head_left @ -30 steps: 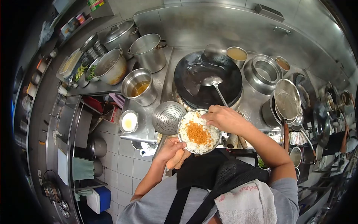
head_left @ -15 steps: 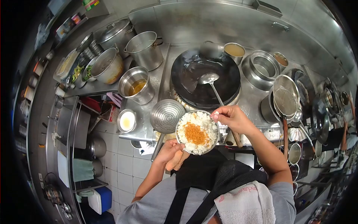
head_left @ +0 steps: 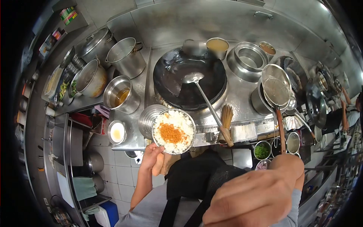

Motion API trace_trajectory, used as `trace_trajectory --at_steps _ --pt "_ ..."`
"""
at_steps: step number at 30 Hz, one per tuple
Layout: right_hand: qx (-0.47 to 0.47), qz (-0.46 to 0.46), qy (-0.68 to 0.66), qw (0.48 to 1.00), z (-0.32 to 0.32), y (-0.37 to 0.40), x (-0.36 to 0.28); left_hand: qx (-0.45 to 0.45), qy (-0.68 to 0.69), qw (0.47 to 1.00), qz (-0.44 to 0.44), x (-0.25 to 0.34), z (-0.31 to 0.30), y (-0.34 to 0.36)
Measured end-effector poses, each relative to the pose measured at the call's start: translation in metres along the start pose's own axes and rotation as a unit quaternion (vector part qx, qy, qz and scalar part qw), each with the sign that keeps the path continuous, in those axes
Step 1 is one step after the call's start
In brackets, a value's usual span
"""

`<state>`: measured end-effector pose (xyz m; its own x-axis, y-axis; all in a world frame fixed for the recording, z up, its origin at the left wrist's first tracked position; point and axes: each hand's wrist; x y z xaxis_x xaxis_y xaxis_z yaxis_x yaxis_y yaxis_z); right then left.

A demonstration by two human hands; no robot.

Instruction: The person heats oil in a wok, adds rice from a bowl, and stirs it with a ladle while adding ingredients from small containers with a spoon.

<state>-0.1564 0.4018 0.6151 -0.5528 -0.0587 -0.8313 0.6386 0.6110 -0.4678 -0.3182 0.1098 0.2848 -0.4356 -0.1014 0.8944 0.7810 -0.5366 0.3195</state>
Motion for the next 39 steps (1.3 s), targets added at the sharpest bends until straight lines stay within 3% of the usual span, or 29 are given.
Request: trace_trajectory --at_steps 2,4,7,9,12,13,15,18,22,26,28,39 --pt "0.025 -0.085 0.074 0.993 -0.010 -0.013 -0.004 0.007 0.012 1.000 0.001 0.000 -0.004 0.000" --pt "0.046 -0.066 0.023 0.996 -0.005 -0.006 -0.001 0.006 -0.009 1.000 -0.005 0.000 -0.008 0.001" --pt "0.181 -0.031 0.165 0.969 0.020 0.004 -0.002 0.017 0.002 1.000 0.003 0.004 -0.004 0.003" --pt "0.281 0.018 0.287 0.916 0.043 0.007 -0.006 0.021 0.003 1.000 -0.002 0.009 -0.002 0.007" --pt "0.335 0.051 0.364 0.867 0.047 -0.001 -0.007 0.022 -0.008 1.000 -0.009 0.013 0.000 0.010" --pt "0.334 0.053 0.363 0.868 0.038 -0.007 -0.004 0.016 -0.003 1.000 -0.005 0.011 -0.002 0.010" --pt "0.244 -0.043 0.211 0.946 0.013 -0.023 0.007 0.017 0.008 1.000 -0.002 0.009 -0.004 0.014" --pt "0.185 0.007 0.232 0.955 -0.003 0.004 0.035 0.017 -0.011 1.000 -0.001 0.013 -0.002 0.019" --pt "0.246 0.181 0.314 0.899 0.000 0.002 0.096 0.010 -0.043 0.999 -0.028 0.003 -0.005 0.024" --pt "0.211 0.182 0.352 0.894 0.002 0.001 0.176 -0.016 -0.048 0.997 -0.060 0.004 0.002 0.024" --pt "0.149 0.234 0.331 0.902 -0.001 0.004 0.199 -0.021 -0.023 0.997 -0.071 0.006 0.007 0.023" --pt "0.166 0.259 0.310 0.900 -0.002 0.003 0.227 -0.047 -0.039 0.995 -0.073 -0.001 0.001 0.016"
Point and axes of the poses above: each hand's wrist, its own y-axis away from the middle knuckle, its own z-axis out of the palm, x = y × z, and after that the axes turned 1 degree about -x, right-handed
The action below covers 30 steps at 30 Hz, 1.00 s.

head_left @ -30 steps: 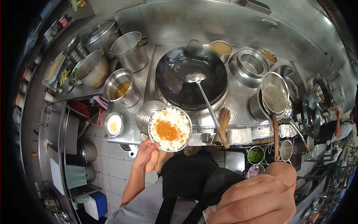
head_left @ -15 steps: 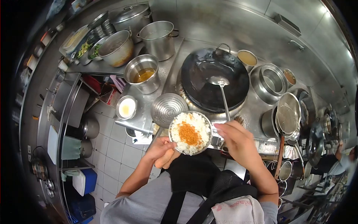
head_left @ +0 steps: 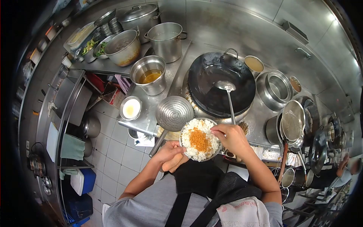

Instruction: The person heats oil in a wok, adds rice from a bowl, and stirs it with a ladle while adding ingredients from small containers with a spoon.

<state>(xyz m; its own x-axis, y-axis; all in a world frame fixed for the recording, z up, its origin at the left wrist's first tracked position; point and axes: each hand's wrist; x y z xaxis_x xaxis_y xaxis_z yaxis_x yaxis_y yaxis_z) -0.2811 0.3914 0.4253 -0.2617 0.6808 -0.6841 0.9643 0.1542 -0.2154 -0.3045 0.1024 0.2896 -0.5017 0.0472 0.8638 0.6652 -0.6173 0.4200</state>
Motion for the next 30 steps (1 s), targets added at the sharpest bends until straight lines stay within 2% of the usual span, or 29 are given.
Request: trace_trajectory --at_steps 2,3,5,9,11,12,17,20,22,23,24,25,27,30 --pt "-0.055 0.026 0.036 0.997 -0.006 -0.002 -0.005 -0.011 0.016 1.000 0.005 -0.003 0.000 -0.003" --pt "-0.053 0.029 0.038 0.997 -0.005 -0.001 -0.005 -0.015 0.015 1.000 0.005 -0.004 0.001 -0.003" --pt "0.006 -0.052 0.052 0.997 -0.002 -0.001 0.001 -0.035 0.034 0.998 0.028 -0.002 0.003 -0.005" --pt "-0.040 0.011 0.040 0.998 -0.005 0.004 0.015 -0.036 0.031 0.999 0.024 -0.003 0.006 -0.010" --pt "0.059 -0.007 -0.002 0.998 -0.006 0.008 0.010 -0.022 0.036 0.999 0.031 -0.004 0.006 -0.011" --pt "0.061 -0.006 -0.003 0.998 -0.009 0.013 0.014 -0.023 0.034 0.999 0.030 -0.004 0.005 -0.010" --pt "0.018 0.172 -0.144 0.974 -0.034 0.089 0.073 0.020 0.050 0.999 0.010 -0.009 -0.009 -0.011" --pt "-0.014 0.294 -0.303 0.906 -0.036 0.154 0.090 0.041 0.051 0.997 0.049 -0.003 -0.017 -0.009" --pt "-0.036 0.359 -0.336 0.870 -0.021 0.206 0.098 0.045 0.053 0.996 0.056 -0.003 -0.028 -0.010" --pt "-0.081 0.378 -0.318 0.866 -0.010 0.236 0.112 0.048 0.056 0.995 0.063 -0.002 -0.033 -0.011" --pt "-0.082 0.432 -0.331 0.835 0.007 0.262 0.118 0.053 0.051 0.995 0.066 0.003 -0.036 -0.012" --pt "-0.064 0.438 -0.323 0.836 0.035 0.300 0.139 0.047 0.046 0.996 0.061 0.007 -0.041 -0.015" --pt "0.027 0.409 -0.255 0.876 0.056 0.315 0.094 0.055 0.042 0.994 0.078 0.012 -0.050 -0.021" --pt "0.057 0.483 -0.194 0.852 0.115 0.377 0.110 0.050 0.038 0.996 0.062 0.024 -0.061 -0.029"
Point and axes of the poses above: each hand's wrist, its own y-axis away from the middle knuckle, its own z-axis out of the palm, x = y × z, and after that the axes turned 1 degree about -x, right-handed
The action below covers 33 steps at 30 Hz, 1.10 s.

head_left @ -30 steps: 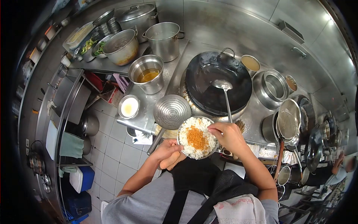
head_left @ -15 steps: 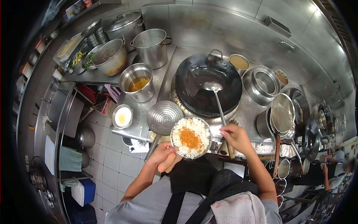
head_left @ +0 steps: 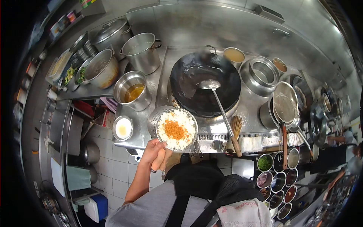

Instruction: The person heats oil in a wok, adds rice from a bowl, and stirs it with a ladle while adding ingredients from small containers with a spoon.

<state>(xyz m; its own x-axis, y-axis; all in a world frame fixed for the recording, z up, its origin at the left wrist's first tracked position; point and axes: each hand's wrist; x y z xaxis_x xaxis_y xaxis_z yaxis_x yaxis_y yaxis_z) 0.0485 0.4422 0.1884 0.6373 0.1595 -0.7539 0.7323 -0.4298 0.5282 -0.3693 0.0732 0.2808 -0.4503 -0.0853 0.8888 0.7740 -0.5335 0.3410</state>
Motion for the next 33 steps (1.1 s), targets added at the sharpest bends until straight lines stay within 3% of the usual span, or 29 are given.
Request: trace_trajectory --at_steps 6,9,11,12,13,15,18,19,21,23,25,27,28,29,31,32,33 --pt "0.131 0.136 0.063 0.980 0.062 0.034 0.191 -0.026 -0.005 1.000 -0.014 0.011 -0.012 -0.023" --pt "0.197 0.111 0.093 0.970 0.084 0.025 0.255 -0.040 -0.006 0.999 -0.016 0.012 -0.010 -0.035" --pt "0.193 0.065 -0.041 0.978 0.051 0.015 0.109 -0.033 0.008 0.999 -0.014 0.017 -0.003 -0.040" --pt "0.219 0.000 -0.034 0.975 0.042 -0.012 0.111 -0.036 -0.024 0.999 -0.008 0.001 -0.017 -0.051" --pt "0.224 0.002 -0.046 0.974 0.030 -0.019 0.039 -0.047 -0.040 0.998 -0.009 0.001 -0.022 -0.056" --pt "0.195 -0.021 0.000 0.981 0.004 -0.036 -0.060 -0.040 -0.029 0.999 -0.002 -0.002 -0.016 -0.063" --pt "0.298 -0.172 0.161 0.925 -0.004 -0.060 -0.175 -0.037 -0.012 0.999 -0.012 -0.004 -0.013 -0.069" --pt "0.319 -0.230 0.186 0.901 -0.003 -0.071 -0.186 -0.028 -0.010 0.999 -0.017 -0.008 -0.008 -0.067" --pt "0.294 -0.230 0.265 0.889 0.009 -0.094 -0.211 -0.021 -0.010 1.000 -0.002 -0.013 -0.004 -0.072" --pt "0.196 -0.142 0.279 0.929 0.017 -0.133 -0.198 -0.008 -0.009 1.000 0.015 -0.015 0.001 -0.067" --pt "0.177 -0.206 0.149 0.951 0.016 -0.170 -0.176 -0.007 0.012 1.000 0.011 -0.012 0.013 -0.060" --pt "0.083 -0.318 0.042 0.944 0.005 -0.199 -0.148 0.011 0.022 0.999 0.026 -0.016 0.018 -0.052" --pt "-0.075 -0.091 -0.147 0.982 -0.016 -0.132 -0.223 0.026 0.025 0.999 0.029 -0.016 0.019 -0.048" --pt "-0.119 -0.042 -0.315 0.941 -0.021 -0.119 -0.230 0.035 0.034 0.998 0.039 -0.010 0.026 -0.043" --pt "-0.226 0.000 -0.480 0.848 -0.045 -0.106 -0.225 0.065 0.028 0.997 0.036 0.003 0.041 -0.033" --pt "-0.234 -0.002 -0.471 0.850 -0.044 -0.117 -0.207 0.051 0.037 0.998 0.020 0.001 0.036 -0.036" --pt "-0.041 -0.224 -0.206 0.952 -0.036 -0.135 -0.176 0.061 0.041 0.997 0.023 0.002 0.044 -0.033"
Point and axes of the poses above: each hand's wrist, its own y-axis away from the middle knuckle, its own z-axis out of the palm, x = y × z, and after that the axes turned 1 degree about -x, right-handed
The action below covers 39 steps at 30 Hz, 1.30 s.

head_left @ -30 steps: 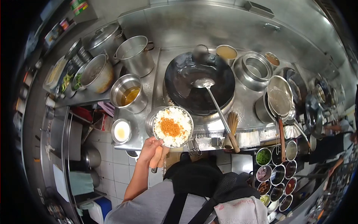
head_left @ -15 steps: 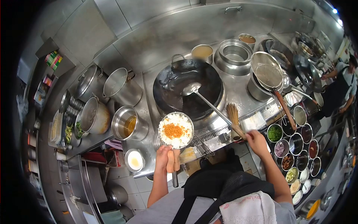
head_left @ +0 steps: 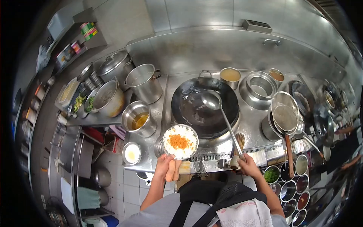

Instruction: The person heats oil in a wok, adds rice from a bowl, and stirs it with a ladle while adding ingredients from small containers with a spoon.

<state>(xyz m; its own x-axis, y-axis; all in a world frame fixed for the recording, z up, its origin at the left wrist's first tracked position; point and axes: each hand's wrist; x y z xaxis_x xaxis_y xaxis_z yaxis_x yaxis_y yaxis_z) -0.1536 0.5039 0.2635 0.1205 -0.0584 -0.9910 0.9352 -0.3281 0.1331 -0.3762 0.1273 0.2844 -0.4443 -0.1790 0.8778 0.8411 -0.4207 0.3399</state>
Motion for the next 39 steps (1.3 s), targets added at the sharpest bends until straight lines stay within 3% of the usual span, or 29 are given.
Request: trace_trajectory --at_steps 1,2,3,4,8,10,13,14,16,17,20,22,24,26,28,33,39 --pt "0.080 -0.225 0.318 0.917 -0.002 -0.005 0.020 0.009 -0.004 1.000 0.009 0.006 0.010 -0.001" --pt "0.065 -0.228 0.314 0.919 -0.001 -0.003 0.013 0.020 -0.009 1.000 0.020 0.010 0.016 -0.001" --pt "0.036 -0.067 0.163 0.984 0.005 0.009 -0.015 0.036 -0.041 0.998 0.028 0.003 0.011 -0.009" --pt "0.003 0.103 0.009 0.995 0.010 0.016 -0.037 0.045 -0.065 0.996 0.027 0.008 0.016 -0.013" --pt "-0.057 0.096 -0.027 0.993 -0.010 0.028 -0.046 0.070 -0.053 0.994 0.060 0.017 0.037 -0.046" --pt "-0.041 0.065 0.000 0.997 -0.014 0.028 -0.043 0.065 -0.052 0.995 0.056 0.014 0.045 -0.069" --pt "-0.061 0.103 0.060 0.991 -0.003 0.038 -0.111 0.079 -0.017 0.990 0.117 0.009 0.050 -0.113" --pt "-0.055 0.101 0.052 0.992 -0.005 0.036 -0.100 0.073 -0.026 0.990 0.116 0.012 0.056 -0.116" --pt "-0.029 -0.150 0.248 0.957 -0.011 0.023 -0.075 0.096 -0.010 0.988 0.119 0.021 0.073 -0.126" --pt "-0.044 0.032 0.191 0.980 0.000 0.031 -0.120 0.097 -0.010 0.986 0.133 0.024 0.081 -0.130" --pt "-0.053 0.035 0.247 0.967 0.006 0.021 -0.132 0.106 -0.090 0.975 0.173 0.021 0.090 -0.156" --pt "-0.078 0.055 0.221 0.971 0.014 0.017 -0.143 0.104 -0.142 0.973 0.150 0.019 0.093 -0.173" --pt "-0.155 0.146 0.125 0.969 0.020 0.014 -0.149 0.109 -0.159 0.972 0.137 0.019 0.108 -0.184" --pt "-0.158 0.163 0.097 0.969 0.020 0.011 -0.141 0.102 -0.135 0.974 0.148 0.016 0.122 -0.193" --pt "-0.164 0.227 -0.062 0.958 0.018 0.009 -0.142 0.078 -0.079 0.984 0.136 0.012 0.133 -0.200" --pt "-0.186 0.266 -0.150 0.934 0.016 0.008 -0.139 0.061 -0.102 0.987 0.111 0.011 0.143 -0.214" --pt "-0.218 0.257 -0.099 0.936 0.011 0.015 -0.153 0.015 -0.230 0.970 0.074 0.031 0.134 -0.232"
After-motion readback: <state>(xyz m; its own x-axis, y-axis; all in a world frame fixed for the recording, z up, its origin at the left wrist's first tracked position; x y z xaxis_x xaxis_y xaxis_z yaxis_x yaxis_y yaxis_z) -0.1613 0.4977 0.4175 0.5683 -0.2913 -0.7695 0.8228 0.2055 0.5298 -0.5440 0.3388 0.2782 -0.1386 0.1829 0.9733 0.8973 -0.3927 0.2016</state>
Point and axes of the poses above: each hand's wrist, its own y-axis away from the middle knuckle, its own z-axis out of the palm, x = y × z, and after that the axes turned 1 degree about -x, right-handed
